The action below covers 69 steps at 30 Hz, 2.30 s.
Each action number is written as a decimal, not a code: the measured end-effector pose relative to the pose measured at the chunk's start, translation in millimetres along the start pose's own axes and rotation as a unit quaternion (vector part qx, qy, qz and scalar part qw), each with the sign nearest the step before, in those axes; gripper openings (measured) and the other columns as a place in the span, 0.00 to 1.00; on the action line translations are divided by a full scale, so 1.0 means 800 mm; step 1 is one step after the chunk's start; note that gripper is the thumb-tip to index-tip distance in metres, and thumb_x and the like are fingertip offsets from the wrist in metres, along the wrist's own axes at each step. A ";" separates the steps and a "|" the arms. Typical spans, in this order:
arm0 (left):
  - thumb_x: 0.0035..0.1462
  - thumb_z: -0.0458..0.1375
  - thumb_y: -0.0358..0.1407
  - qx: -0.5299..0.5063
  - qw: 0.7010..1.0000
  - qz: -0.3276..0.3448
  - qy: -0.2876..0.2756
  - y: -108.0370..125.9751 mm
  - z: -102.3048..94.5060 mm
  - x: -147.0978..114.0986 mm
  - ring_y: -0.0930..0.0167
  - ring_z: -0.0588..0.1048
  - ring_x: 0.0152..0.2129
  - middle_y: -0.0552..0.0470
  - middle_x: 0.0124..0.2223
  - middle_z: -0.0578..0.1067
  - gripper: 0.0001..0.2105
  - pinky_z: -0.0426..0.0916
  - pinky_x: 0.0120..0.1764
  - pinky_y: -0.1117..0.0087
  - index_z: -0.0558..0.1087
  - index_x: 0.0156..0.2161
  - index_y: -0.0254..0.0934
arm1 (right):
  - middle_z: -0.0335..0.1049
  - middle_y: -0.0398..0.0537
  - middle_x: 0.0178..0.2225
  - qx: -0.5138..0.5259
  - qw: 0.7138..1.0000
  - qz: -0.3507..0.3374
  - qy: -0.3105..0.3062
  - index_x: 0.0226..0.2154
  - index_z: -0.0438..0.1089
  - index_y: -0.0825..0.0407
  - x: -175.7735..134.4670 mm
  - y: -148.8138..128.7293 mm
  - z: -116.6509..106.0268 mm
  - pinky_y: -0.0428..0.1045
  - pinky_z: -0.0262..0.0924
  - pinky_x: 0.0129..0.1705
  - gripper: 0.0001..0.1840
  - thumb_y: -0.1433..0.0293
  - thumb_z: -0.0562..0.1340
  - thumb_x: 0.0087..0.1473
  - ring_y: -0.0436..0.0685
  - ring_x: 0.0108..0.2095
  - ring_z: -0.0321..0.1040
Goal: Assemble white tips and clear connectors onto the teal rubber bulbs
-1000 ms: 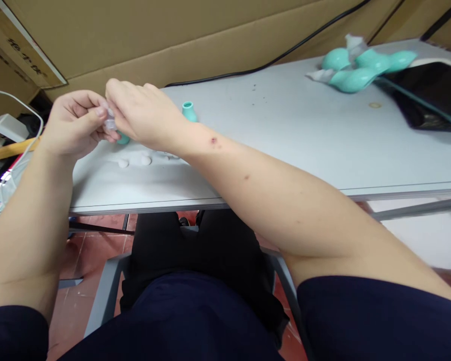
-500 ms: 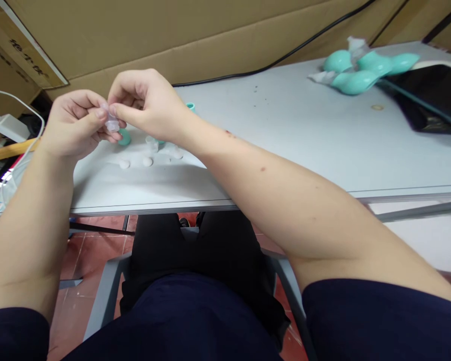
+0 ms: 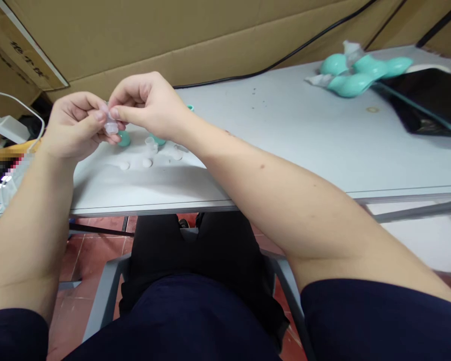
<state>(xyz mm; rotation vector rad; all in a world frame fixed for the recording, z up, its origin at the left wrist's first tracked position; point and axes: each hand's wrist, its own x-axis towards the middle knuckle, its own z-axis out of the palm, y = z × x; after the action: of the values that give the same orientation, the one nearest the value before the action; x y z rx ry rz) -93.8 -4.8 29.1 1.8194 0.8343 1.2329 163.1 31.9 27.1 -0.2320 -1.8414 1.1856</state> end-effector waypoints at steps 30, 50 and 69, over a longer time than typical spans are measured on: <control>0.67 0.88 0.62 0.015 1.000 0.017 -0.003 -0.014 -0.013 0.004 0.72 0.89 0.28 0.58 0.35 0.88 0.32 0.89 0.34 0.71 0.78 0.48 0.40 | 0.89 0.47 0.41 -0.157 0.983 0.004 0.095 0.33 0.75 0.42 -0.006 -0.014 0.019 0.56 0.81 0.51 0.16 0.74 0.72 0.73 0.61 0.43 0.87; 0.63 0.90 0.60 -0.001 1.000 -0.004 0.000 -0.011 0.000 0.004 0.70 0.90 0.24 0.55 0.32 0.87 0.28 0.90 0.31 0.74 0.85 0.42 0.41 | 0.76 0.45 0.40 -0.390 0.915 0.097 -0.039 0.40 0.58 0.40 -0.010 -0.056 0.019 0.57 0.66 0.50 0.20 0.73 0.67 0.81 0.66 0.48 0.79; 0.56 0.93 0.60 -0.001 1.000 -0.008 -0.002 -0.005 0.003 0.001 0.68 0.88 0.23 0.54 0.32 0.87 0.28 0.90 0.28 0.69 0.88 0.40 0.42 | 0.72 0.38 0.35 -0.232 0.970 0.059 -0.040 0.36 0.66 0.44 -0.006 -0.040 0.009 0.53 0.58 0.41 0.19 0.78 0.67 0.79 0.55 0.36 0.65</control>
<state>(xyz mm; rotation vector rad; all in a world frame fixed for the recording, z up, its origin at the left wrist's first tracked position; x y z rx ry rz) -91.5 -2.8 25.3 1.8100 0.8430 1.2188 170.0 8.0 49.0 -0.5710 -2.1849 0.8325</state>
